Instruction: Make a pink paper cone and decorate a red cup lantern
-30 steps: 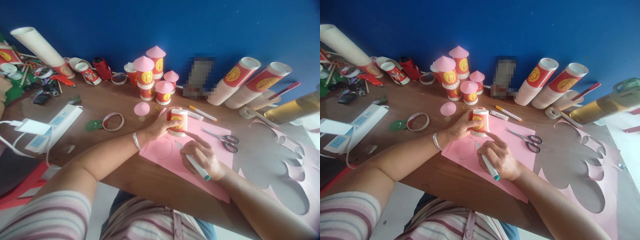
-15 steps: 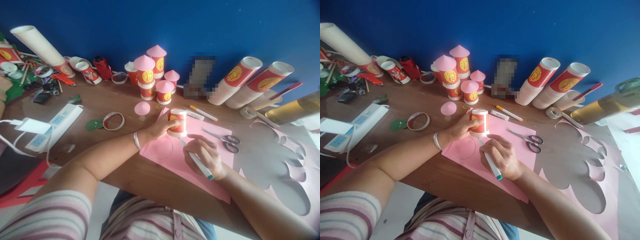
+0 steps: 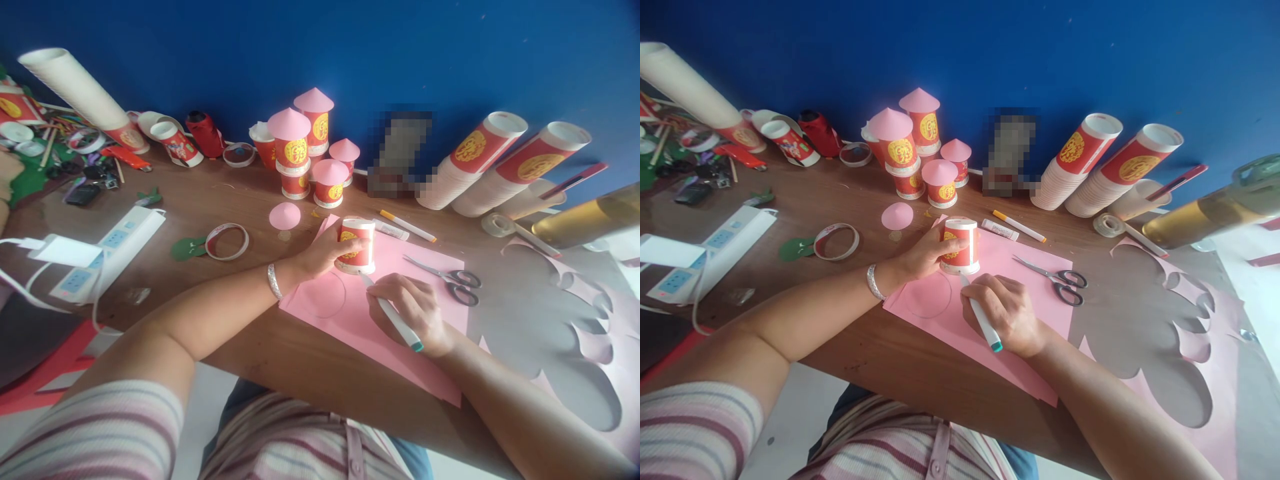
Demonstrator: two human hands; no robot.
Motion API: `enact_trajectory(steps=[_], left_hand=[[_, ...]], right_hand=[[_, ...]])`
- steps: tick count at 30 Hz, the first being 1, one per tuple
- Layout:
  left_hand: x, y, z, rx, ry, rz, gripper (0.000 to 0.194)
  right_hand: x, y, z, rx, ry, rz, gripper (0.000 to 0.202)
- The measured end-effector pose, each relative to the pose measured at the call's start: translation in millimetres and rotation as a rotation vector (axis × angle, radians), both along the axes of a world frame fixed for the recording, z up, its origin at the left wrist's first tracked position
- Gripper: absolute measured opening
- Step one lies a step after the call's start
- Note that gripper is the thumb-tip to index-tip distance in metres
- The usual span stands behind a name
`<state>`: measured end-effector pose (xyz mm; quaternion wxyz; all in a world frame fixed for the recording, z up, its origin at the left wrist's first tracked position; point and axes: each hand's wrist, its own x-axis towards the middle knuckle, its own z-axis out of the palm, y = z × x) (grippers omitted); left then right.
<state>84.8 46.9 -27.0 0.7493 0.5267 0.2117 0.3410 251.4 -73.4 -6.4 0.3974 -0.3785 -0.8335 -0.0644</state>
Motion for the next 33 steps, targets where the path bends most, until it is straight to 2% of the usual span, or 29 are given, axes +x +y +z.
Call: enact_trajectory(steps=[33], left_hand=[[-1.2, 1.8, -2.3, 0.018, 0.032, -0.014, 0.033]], right_hand=[[0.5, -0.3, -0.7, -0.003, -0.022, -0.001, 0.021]])
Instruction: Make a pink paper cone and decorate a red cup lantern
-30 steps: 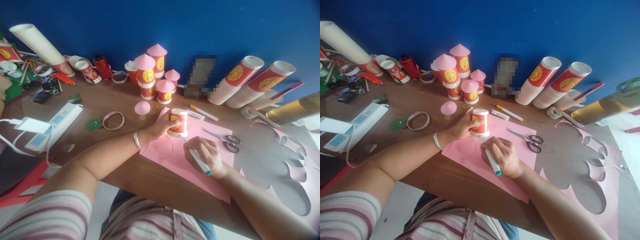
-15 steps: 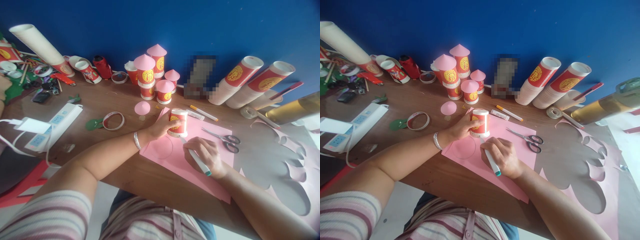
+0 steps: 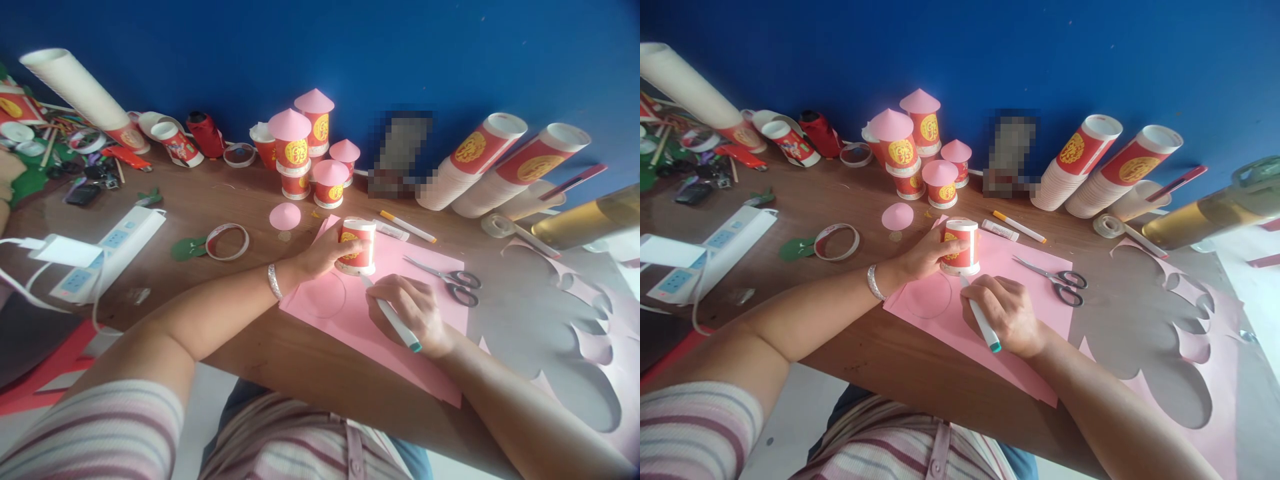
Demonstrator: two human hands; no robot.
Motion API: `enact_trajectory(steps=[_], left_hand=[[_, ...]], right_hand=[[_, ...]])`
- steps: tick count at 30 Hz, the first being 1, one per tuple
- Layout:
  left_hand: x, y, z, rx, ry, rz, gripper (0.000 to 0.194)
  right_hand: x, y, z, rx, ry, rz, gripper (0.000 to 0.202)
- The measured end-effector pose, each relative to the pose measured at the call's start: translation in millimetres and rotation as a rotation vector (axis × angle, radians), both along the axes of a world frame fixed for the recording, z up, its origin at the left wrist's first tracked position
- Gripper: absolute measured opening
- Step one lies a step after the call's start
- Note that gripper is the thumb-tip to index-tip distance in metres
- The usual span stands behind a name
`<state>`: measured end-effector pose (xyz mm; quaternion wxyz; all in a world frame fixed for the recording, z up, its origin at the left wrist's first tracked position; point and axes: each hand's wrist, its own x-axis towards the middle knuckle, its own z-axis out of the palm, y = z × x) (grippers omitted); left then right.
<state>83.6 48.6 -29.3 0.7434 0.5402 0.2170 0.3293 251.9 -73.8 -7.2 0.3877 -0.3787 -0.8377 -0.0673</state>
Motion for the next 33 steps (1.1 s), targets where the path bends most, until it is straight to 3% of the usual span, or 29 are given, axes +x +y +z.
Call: enact_trajectory(steps=[24, 33], left_hand=[[-3.9, -1.7, 6.6, 0.155, 0.144, 0.059, 0.03], [-1.3, 0.0, -0.8, 0.088, 0.064, 0.023, 0.032]], right_hand=[[-0.1, 0.4, 2.6, 0.001, -0.009, 0.007, 0.02], [0.8, 1.6, 4.2, -0.025, -0.026, 0.005, 0.018]])
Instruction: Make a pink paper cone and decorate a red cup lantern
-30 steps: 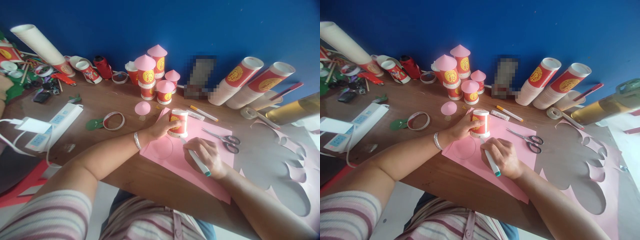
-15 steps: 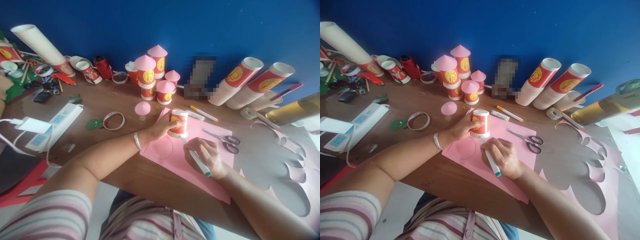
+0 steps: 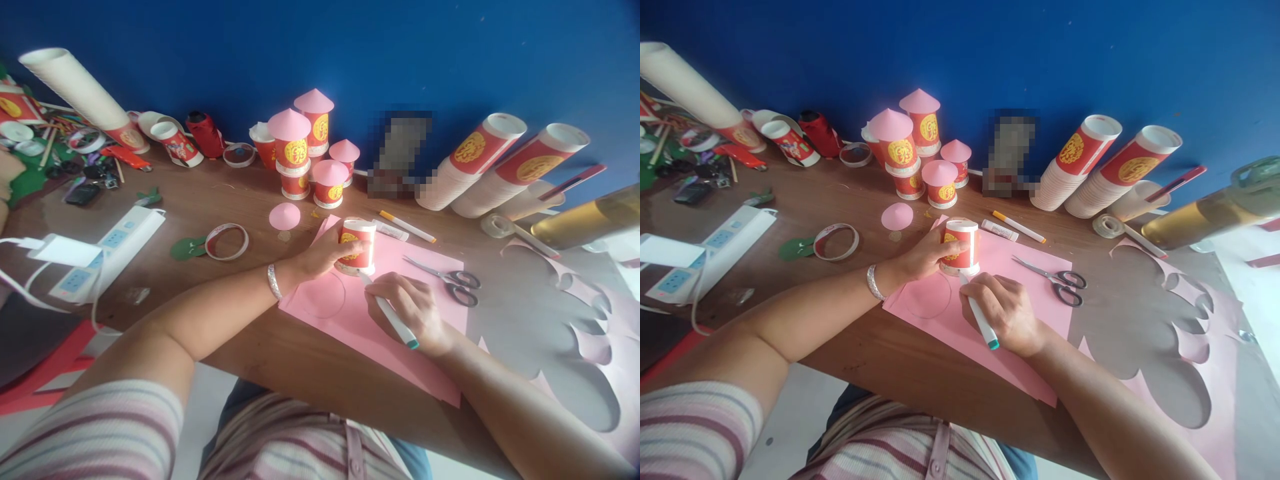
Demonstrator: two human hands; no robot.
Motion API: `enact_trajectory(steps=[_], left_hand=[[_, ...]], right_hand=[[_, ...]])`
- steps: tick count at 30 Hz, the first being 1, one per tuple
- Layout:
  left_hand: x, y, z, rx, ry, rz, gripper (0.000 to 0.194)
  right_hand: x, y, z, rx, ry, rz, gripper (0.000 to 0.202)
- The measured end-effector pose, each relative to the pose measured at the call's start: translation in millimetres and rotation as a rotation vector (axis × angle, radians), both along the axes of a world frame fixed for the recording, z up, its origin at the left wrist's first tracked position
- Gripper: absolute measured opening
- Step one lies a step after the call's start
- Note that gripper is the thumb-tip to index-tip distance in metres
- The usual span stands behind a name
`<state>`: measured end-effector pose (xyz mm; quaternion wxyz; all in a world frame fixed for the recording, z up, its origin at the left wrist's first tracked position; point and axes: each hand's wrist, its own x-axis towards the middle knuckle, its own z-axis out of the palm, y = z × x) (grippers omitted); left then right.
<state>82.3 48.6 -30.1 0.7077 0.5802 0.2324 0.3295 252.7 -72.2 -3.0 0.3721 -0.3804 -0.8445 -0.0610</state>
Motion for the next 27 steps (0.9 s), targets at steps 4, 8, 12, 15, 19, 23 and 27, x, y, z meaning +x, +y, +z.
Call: enact_trajectory(steps=[4, 8, 12, 15, 19, 23, 27], left_hand=[[-0.3, 0.0, 1.6, 0.004, 0.018, 0.023, 0.032], [-1.4, 0.0, 6.6, 0.053, 0.044, 0.008, 0.031], [-1.2, 0.3, 5.8, 0.02, 0.017, -0.024, 0.034], [-1.3, 0.4, 3.0, 0.025, 0.026, -0.003, 0.034], [-2.0, 0.3, 2.8, 0.072, 0.041, 0.019, 0.03], [-1.3, -0.2, 6.1, 0.034, 0.005, -0.03, 0.03], [-0.1, -1.2, 8.5, -0.014, -0.008, -0.037, 0.034]], right_hand=[[0.3, 0.1, 3.3, -0.009, -0.008, -0.018, 0.018], [-0.3, -0.5, 2.3, -0.005, -0.009, -0.031, 0.019], [-1.8, -1.5, 0.7, 0.009, -0.013, -0.043, 0.021], [-2.1, -1.8, 0.1, 0.004, -0.006, -0.034, 0.021], [-1.4, -1.3, -0.1, -0.001, -0.015, -0.009, 0.02], [-1.0, -1.1, 0.7, 0.003, -0.014, -0.001, 0.02], [-1.0, -1.4, 1.5, 0.0, -0.008, 0.0, 0.02]])
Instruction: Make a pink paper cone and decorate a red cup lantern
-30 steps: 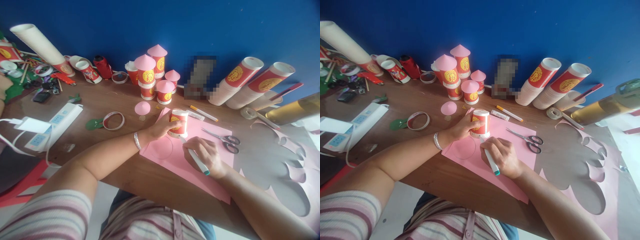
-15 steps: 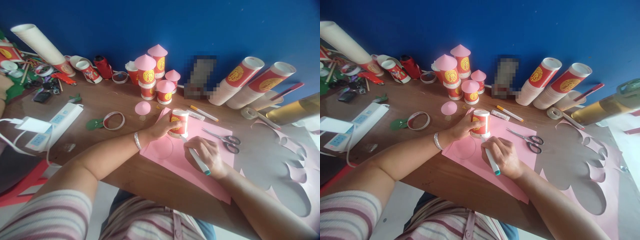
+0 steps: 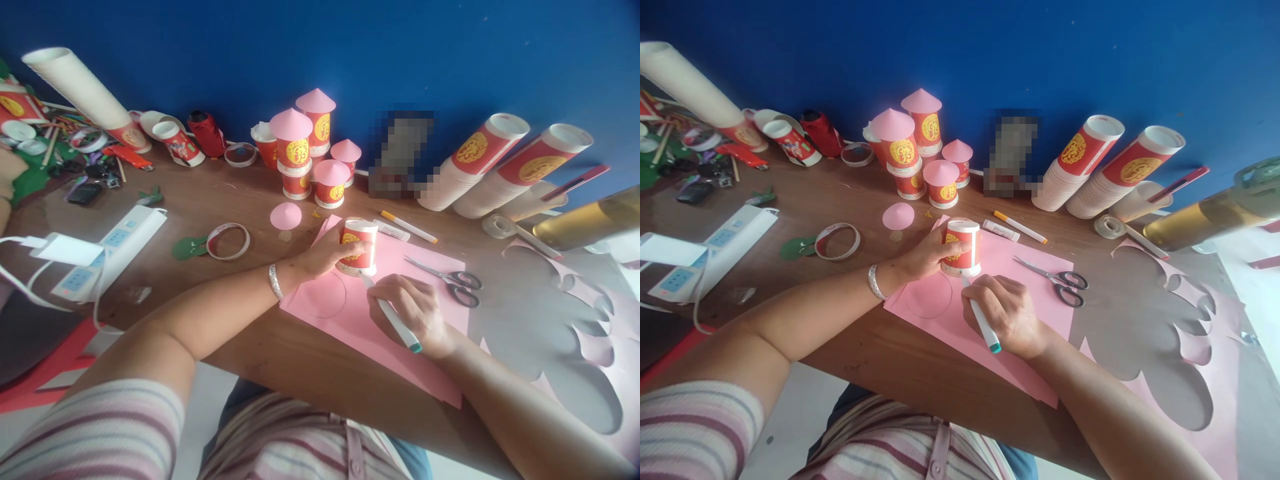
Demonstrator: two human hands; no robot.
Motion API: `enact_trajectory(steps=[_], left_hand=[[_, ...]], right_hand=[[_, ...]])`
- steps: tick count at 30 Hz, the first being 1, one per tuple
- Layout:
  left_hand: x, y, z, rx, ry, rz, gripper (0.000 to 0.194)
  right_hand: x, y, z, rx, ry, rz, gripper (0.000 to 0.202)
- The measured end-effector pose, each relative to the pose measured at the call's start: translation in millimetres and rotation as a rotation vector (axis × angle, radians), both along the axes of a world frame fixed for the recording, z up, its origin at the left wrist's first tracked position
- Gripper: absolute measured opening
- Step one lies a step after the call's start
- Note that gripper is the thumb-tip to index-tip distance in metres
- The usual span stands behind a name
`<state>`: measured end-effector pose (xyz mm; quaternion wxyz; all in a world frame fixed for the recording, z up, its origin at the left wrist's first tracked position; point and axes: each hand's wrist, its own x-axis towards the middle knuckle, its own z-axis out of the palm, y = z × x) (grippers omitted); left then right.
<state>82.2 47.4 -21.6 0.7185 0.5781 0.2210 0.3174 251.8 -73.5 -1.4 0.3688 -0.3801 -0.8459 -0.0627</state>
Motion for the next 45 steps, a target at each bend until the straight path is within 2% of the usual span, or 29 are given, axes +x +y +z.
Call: enact_trajectory(steps=[6, 22, 32, 45], left_hand=[[-0.3, -0.6, -1.2, -0.035, -0.018, -0.007, 0.037], [-0.7, -2.6, 1.8, 0.009, 0.035, 0.005, 0.04], [-0.5, -1.5, -2.2, -0.006, 0.032, 0.0, 0.04], [-1.4, -1.3, -0.6, -0.009, 0.045, 0.009, 0.046]], right_hand=[[0.1, 0.3, 0.3, -0.011, -0.015, -0.005, 0.02], [2.9, 3.1, 2.9, -0.022, -0.056, 0.041, 0.018], [2.5, 3.3, 2.3, -0.019, -0.037, 0.014, 0.02], [1.0, 2.5, 6.7, -0.012, -0.018, -0.013, 0.021]])
